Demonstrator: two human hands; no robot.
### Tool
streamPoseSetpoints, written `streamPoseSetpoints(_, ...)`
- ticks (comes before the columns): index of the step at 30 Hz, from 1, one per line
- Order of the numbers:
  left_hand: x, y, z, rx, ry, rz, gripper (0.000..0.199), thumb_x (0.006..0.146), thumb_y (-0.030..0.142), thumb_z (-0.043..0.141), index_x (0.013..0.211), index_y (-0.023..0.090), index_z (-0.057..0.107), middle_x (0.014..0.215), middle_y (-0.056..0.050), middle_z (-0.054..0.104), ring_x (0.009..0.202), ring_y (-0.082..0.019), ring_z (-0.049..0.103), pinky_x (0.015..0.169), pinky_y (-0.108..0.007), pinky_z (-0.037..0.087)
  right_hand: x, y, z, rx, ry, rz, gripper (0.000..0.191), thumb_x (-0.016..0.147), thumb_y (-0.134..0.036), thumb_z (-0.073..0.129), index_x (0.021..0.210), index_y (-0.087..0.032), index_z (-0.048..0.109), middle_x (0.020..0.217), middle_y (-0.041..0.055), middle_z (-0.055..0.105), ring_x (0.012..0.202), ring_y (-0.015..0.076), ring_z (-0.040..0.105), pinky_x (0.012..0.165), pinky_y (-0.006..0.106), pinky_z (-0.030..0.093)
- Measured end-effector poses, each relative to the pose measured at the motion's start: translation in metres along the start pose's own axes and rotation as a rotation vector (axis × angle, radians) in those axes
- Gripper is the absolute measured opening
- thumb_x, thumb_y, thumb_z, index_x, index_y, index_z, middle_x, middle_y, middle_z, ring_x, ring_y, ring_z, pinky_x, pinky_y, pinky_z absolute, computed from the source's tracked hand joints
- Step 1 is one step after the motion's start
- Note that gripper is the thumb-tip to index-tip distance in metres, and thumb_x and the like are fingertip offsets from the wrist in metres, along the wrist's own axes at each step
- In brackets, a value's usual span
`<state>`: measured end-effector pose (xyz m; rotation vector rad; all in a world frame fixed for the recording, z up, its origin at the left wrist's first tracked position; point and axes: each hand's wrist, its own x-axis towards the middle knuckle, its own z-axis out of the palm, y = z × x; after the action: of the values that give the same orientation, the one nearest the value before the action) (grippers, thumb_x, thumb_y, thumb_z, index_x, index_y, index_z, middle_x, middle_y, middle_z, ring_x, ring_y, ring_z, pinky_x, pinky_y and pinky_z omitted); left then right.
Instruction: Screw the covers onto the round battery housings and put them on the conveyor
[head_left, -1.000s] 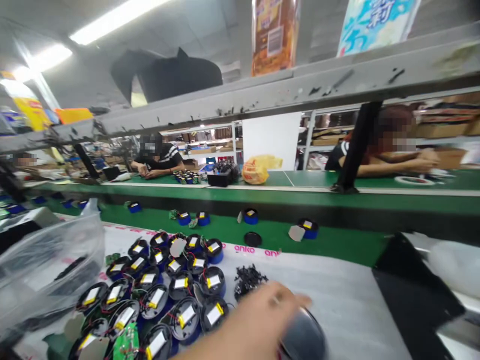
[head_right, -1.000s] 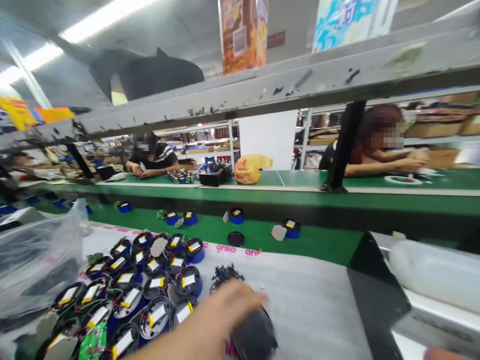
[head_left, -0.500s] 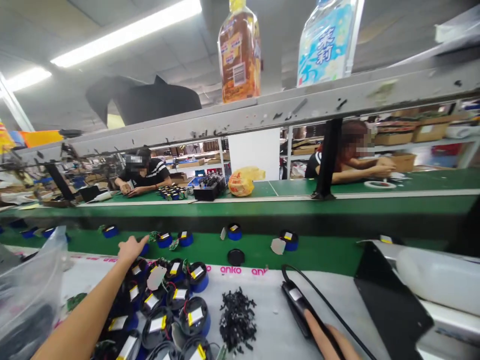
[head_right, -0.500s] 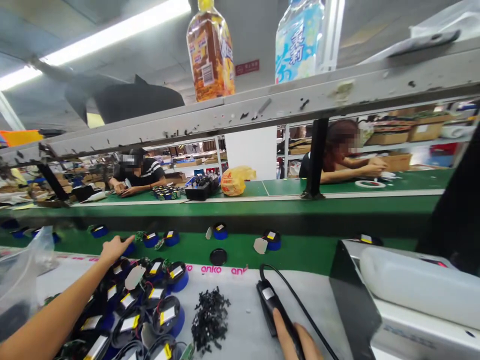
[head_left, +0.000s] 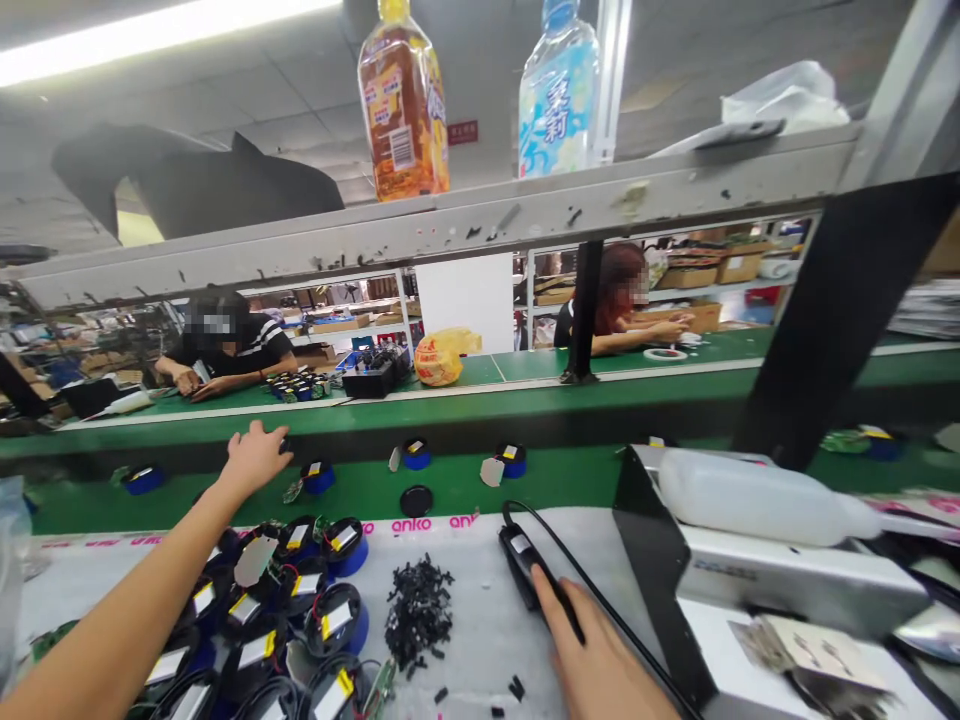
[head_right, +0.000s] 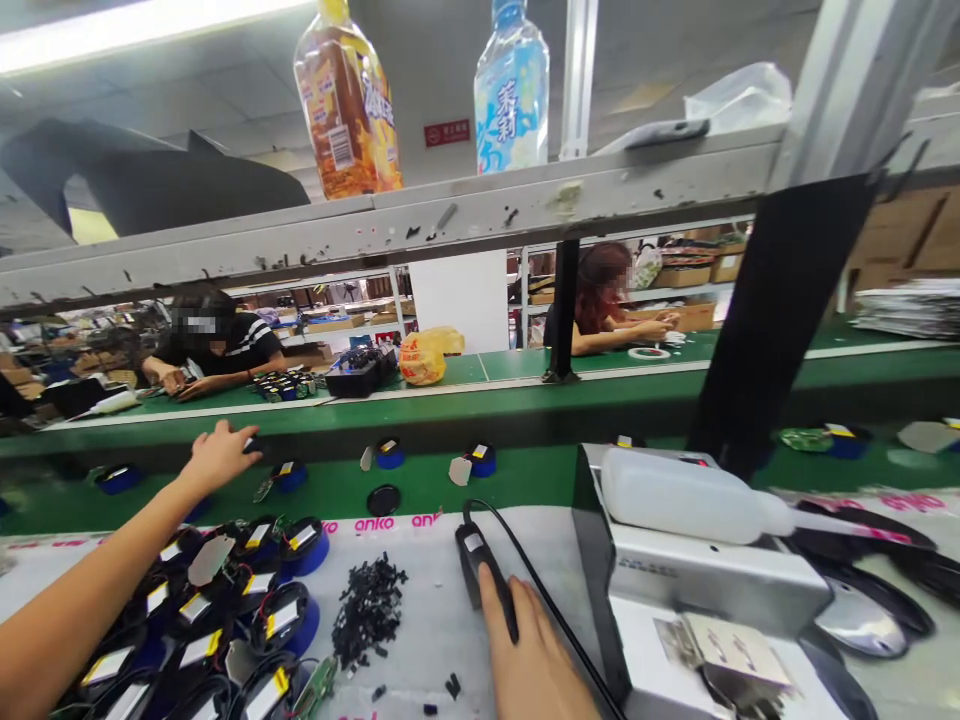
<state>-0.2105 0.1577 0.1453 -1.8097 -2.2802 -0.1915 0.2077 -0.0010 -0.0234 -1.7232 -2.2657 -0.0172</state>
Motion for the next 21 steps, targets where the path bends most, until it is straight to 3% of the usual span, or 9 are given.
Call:
streamPoseSetpoints(4, -0.064, 0.053, -0.045, -0.083, 0.067, 0.267, 0.05, 0.099, 0.032, 0.049, 0.146, 0.016, 0.045, 0.139, -0.017, 0.049, 0.117, -0.034, 0.06, 0.106, -0.047, 0.043, -0.006, -0.008, -0.053, 0.074, 0.114, -0.147, 0.045, 0.095, -0.032, 0.049, 0.136, -0.022, 0.062, 0.146, 0.0151, 0.055, 0.129, 0.0319, 0.057, 0.101, 0.044, 0.053)
streamPoseSetpoints(6, -0.116, 0.089, -0.055, -0.152, -0.013, 0.487, 0.054, 0.095, 0.034, 0.054, 0.148, 0.03, 0.044, 0.141, -0.007, 0.052, 0.112, -0.028, 0.064, 0.103, -0.036, 0.046, -0.01, 0.001, -0.094, 0.126, 0.357, -0.21, 0.042, 0.098, -0.036, 0.045, 0.136, -0.025, 0.061, 0.147, 0.0123, 0.054, 0.129, 0.0275, 0.059, 0.1, 0.042, 0.055)
streamPoseSetpoints(7, -0.143, 0.108, -0.056, -0.205, -0.084, 0.617, 0.057, 0.092, 0.033, 0.058, 0.147, 0.034, 0.044, 0.138, -0.004, 0.056, 0.109, -0.024, 0.066, 0.098, -0.031, 0.05, -0.011, 0.011, -0.114, 0.123, 0.517, -0.177, 0.041, 0.098, -0.037, 0.046, 0.133, -0.023, 0.063, 0.144, 0.0133, 0.056, 0.126, 0.0281, 0.06, 0.1, 0.044, 0.055)
streamPoseSetpoints(9, -0.191, 0.143, -0.046, -0.348, -0.34, 0.978, 0.061, 0.084, 0.034, 0.07, 0.142, 0.024, 0.051, 0.126, -0.01, 0.066, 0.104, -0.029, 0.068, 0.088, -0.034, 0.055, -0.009, 0.038, -0.15, 0.087, 0.727, -0.137, 0.042, 0.095, -0.041, 0.05, 0.128, -0.019, 0.065, 0.139, 0.0164, 0.058, 0.126, 0.0317, 0.058, 0.104, 0.049, 0.049)
streamPoseSetpoints(11, -0.225, 0.171, -0.025, -0.288, -0.427, 1.209, 0.045, 0.089, 0.026, 0.065, 0.133, 0.021, 0.06, 0.113, -0.012, 0.072, 0.089, -0.029, 0.072, 0.076, -0.036, 0.058, -0.001, 0.072, -0.174, 0.112, 0.732, -0.117, 0.043, 0.092, -0.046, 0.053, 0.125, -0.024, 0.068, 0.138, 0.0139, 0.059, 0.131, 0.0334, 0.053, 0.112, 0.05, 0.038)
streamPoseSetpoints(13, -0.242, 0.188, -0.001, -0.224, -0.383, 1.3, 0.037, 0.093, 0.023, 0.059, 0.129, 0.019, 0.063, 0.108, -0.015, 0.073, 0.087, -0.031, 0.073, 0.075, -0.039, 0.058, 0.01, 0.105, -0.186, 0.215, 0.543, -0.095, 0.054, 0.083, -0.056, 0.061, 0.13, -0.03, 0.067, 0.144, 0.01, 0.056, 0.136, 0.0351, 0.047, 0.116, 0.047, 0.029)
streamPoseSetpoints(17, -0.241, 0.187, 0.024, -0.357, -0.403, 1.315, 0.056, 0.087, 0.044, 0.068, 0.138, 0.023, 0.057, 0.12, -0.017, 0.069, 0.099, -0.037, 0.069, 0.087, -0.048, 0.055, 0.022, 0.135, -0.198, 0.226, 0.299, -0.047, 0.063, 0.069, -0.054, 0.077, 0.127, -0.03, 0.07, 0.107, 0.0072, 0.075, 0.089, 0.0252, 0.07, 0.085, 0.034, 0.051)
streamPoseSetpoints(19, -0.235, 0.178, 0.024, -0.473, -0.499, 1.243, 0.067, 0.083, 0.049, 0.072, 0.143, 0.026, 0.053, 0.125, -0.015, 0.068, 0.106, -0.037, 0.066, 0.094, -0.051, 0.052, 0.018, 0.128, -0.205, 0.238, 0.351, -0.029, 0.066, 0.065, -0.054, 0.08, 0.125, -0.029, 0.072, 0.107, 0.0056, 0.074, 0.093, 0.0236, 0.068, 0.087, 0.031, 0.049)
streamPoseSetpoints(21, -0.232, 0.169, 0.021, -0.605, -0.617, 1.135, 0.074, 0.079, 0.048, 0.077, 0.145, 0.028, 0.051, 0.133, -0.013, 0.065, 0.118, -0.036, 0.062, 0.104, -0.05, 0.047, 0.007, 0.113, -0.208, 0.349, 0.581, 0.045, 0.068, 0.059, -0.054, 0.084, 0.122, -0.032, 0.073, 0.115, 0.0044, 0.071, 0.107, 0.0248, 0.064, 0.093, 0.028, 0.046)
